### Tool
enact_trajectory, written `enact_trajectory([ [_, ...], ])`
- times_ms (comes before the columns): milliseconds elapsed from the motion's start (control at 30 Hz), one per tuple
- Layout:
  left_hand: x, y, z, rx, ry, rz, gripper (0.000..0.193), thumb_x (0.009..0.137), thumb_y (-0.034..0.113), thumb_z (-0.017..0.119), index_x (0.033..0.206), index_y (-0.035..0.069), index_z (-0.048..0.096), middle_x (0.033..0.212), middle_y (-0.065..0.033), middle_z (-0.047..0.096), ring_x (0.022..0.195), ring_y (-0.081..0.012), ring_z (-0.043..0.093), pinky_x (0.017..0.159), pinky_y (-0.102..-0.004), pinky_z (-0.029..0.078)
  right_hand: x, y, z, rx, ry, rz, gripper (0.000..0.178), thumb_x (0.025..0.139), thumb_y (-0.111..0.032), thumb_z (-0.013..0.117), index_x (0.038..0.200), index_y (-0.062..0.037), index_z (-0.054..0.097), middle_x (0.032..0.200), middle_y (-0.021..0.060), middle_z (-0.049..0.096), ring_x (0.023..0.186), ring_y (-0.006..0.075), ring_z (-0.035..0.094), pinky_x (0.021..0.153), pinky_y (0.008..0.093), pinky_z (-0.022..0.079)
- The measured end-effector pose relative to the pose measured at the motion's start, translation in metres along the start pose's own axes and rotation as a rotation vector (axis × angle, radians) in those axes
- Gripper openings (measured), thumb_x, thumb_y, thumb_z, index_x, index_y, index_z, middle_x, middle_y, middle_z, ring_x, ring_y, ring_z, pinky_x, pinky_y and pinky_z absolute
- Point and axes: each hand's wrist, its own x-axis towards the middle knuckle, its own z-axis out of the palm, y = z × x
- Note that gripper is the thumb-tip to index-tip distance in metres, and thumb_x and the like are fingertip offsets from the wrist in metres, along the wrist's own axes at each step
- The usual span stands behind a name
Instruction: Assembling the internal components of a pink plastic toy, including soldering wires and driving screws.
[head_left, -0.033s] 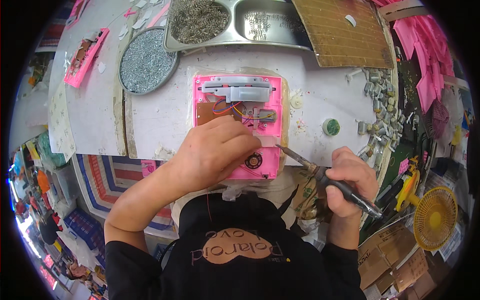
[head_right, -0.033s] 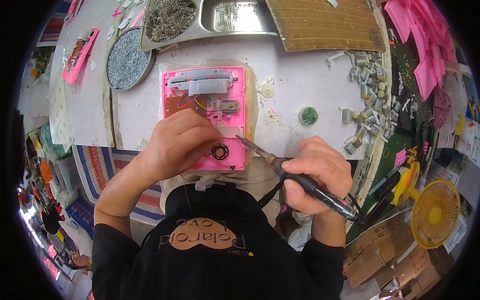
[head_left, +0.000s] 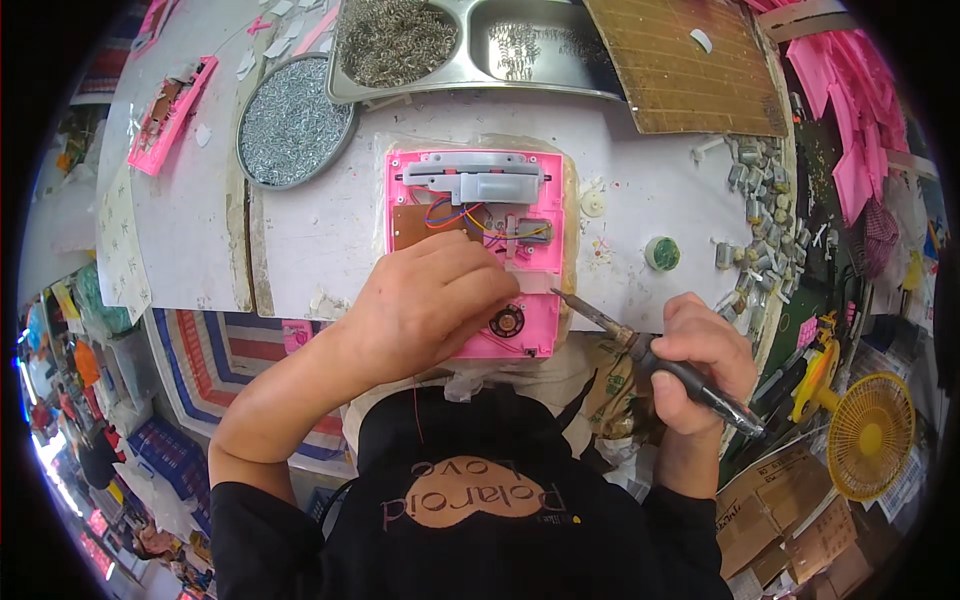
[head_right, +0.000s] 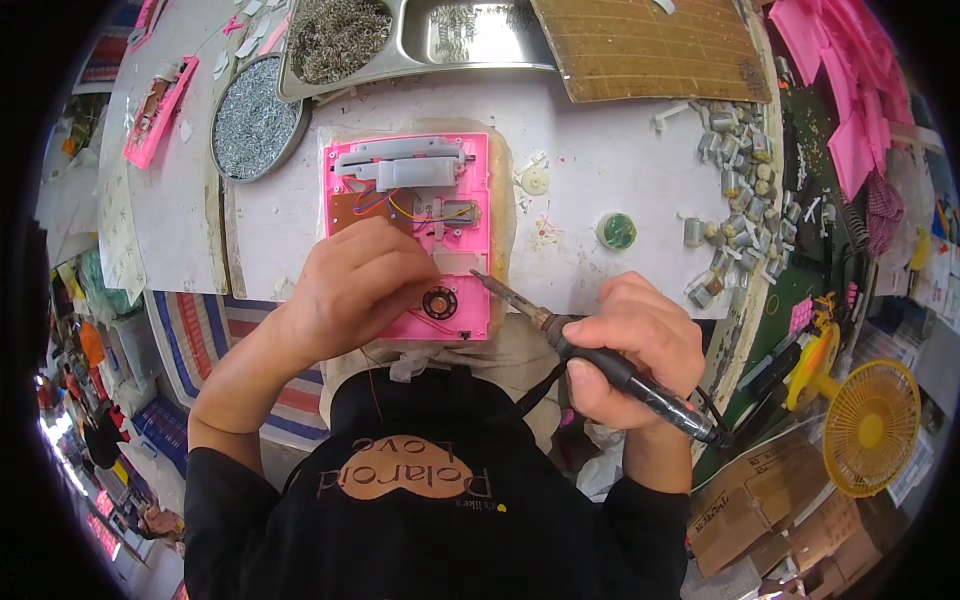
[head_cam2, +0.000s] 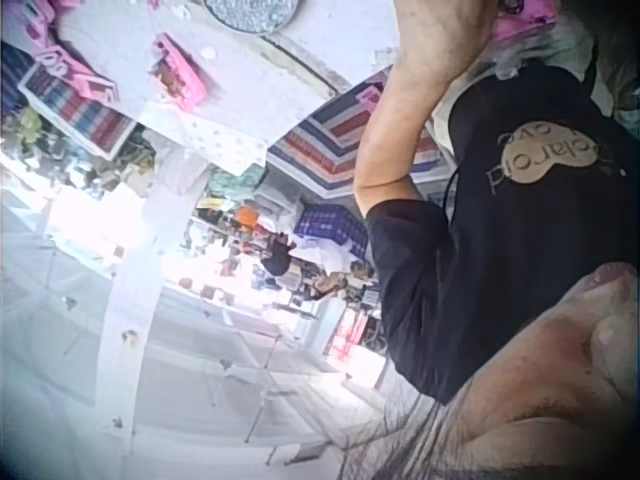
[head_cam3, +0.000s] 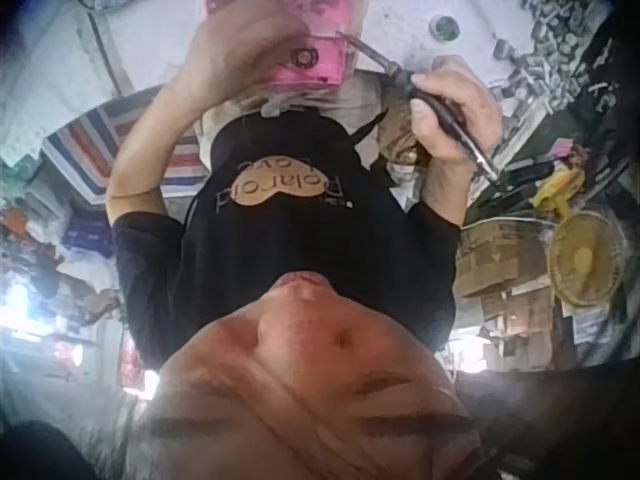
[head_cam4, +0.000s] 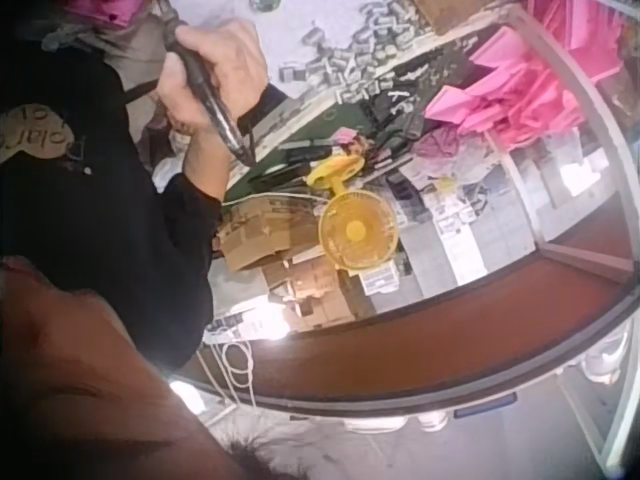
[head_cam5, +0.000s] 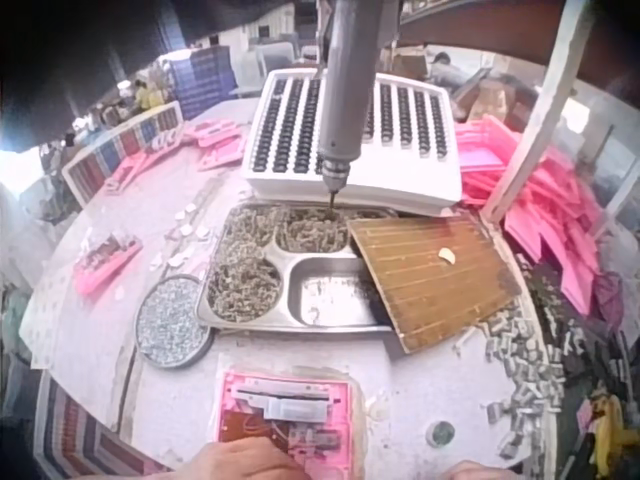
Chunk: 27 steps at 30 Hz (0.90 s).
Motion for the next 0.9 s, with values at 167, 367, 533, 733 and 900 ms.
enact_trajectory([
  [167,0.0,0.005,-0.001,0.107,-0.09,0.023,0.028,0.072,0.0,0.082,0.096,0.006,0.069,0.098,-0.0087,0.063,0.086,-0.0296,0.066,0.071,-0.0403,0.055,-0.002,-0.001,0.002,-0.025,-0.104,0.032,0.023,0.08,-0.013,0.076,0.098,-0.0004,0.068,0.064,0.004,0.055,0.054,0.0202,0.049,0.059,0.0372,0.042],
  [367,0.003,0.012,-0.001,0.156,-0.104,-0.03,0.028,0.071,-0.001,0.08,0.095,0.004,0.067,0.111,-0.0108,0.06,0.095,-0.0301,0.066,0.075,-0.0403,0.057,0.001,-0.003,0.012,-0.051,-0.143,0.03,0.021,0.076,-0.009,0.076,0.096,-0.0023,0.071,0.061,0.004,0.054,0.052,0.0223,0.049,0.058,0.0364,0.043],
  [533,0.002,0.012,0.0,0.159,-0.113,-0.05,0.027,0.071,-0.001,0.079,0.094,0.004,0.067,0.112,-0.0113,0.06,0.097,-0.0306,0.066,0.077,-0.0408,0.058,0.0,0.0,0.013,-0.085,-0.192,-0.002,0.022,0.077,-0.011,0.073,0.097,-0.0015,0.069,0.061,0.0036,0.055,0.052,0.0209,0.05,0.058,0.0373,0.043],
  [733,0.002,0.013,0.0,0.179,-0.118,-0.046,0.026,0.07,-0.001,0.079,0.093,0.003,0.066,0.113,-0.0121,0.06,0.097,-0.0308,0.066,0.077,-0.0408,0.058,-0.001,0.0,0.019,-0.106,-0.188,0.003,0.02,0.079,-0.013,0.074,0.095,-0.0022,0.07,0.061,0.0036,0.055,0.051,0.0214,0.05,0.057,0.0366,0.043],
  [900,0.003,0.013,0.0,0.185,-0.109,-0.035,0.026,0.07,-0.001,0.079,0.093,0.003,0.066,0.114,-0.0125,0.06,0.097,-0.031,0.066,0.078,-0.041,0.058,0.002,0.002,0.02,-0.107,-0.198,-0.006,0.02,0.081,-0.015,0.075,0.095,-0.0024,0.07,0.061,0.0037,0.055,0.051,0.0219,0.05,0.055,0.0363,0.043],
])
